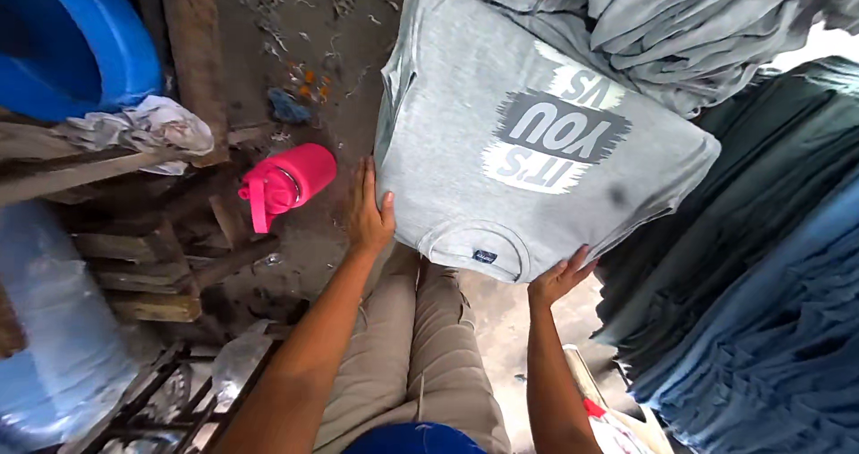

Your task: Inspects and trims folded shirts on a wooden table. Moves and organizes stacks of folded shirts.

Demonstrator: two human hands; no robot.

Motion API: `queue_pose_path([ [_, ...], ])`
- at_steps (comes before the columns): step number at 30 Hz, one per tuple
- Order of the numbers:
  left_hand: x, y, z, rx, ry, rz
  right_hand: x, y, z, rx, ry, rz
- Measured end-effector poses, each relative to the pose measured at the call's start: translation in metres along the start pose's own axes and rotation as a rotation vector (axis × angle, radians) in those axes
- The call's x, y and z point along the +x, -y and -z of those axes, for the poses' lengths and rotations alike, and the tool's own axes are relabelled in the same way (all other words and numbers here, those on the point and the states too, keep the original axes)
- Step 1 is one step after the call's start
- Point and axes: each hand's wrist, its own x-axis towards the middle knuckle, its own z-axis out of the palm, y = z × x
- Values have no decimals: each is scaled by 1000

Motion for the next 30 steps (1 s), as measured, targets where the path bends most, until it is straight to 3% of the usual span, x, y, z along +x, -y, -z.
queue_pose_path([
  [4,1,9,-12,-71,-80,-60,2,-12,-13,122,-73,85],
  [7,-1,10,-11,-78,-107,-74,2,-12,-5,103,-16,76],
  [9,-2,3,-2,-64,-101,8,5,0,11,66,41,31],
  [10,-5,-6,6,-83,-117,105,2,12,23,36,45,-51],
  [12,-22,-39,22,-294,-217,426,-8,52,50,108,19,-438],
  [15,-32,-118,49,-863,-229,1288,-18,120,73,470,17,-1232],
  [16,-29,-136,51,-993,-190,1500,-17,143,78,615,68,-1397],
  [17,-23,-149,47,-1073,-185,1607,-14,165,78,743,135,-1496],
  [20,-4,-159,4,-930,-264,1617,-10,191,40,907,238,-1543],
  [23,-1,-146,-43,-530,-333,1526,-12,195,-16,584,-19,-1524],
  [26,0,-141,-52,-453,-320,1490,-10,202,-38,475,-125,-1506],
  [30,2,-144,-55,-411,-374,1492,-22,178,-48,325,-79,-1442],
])
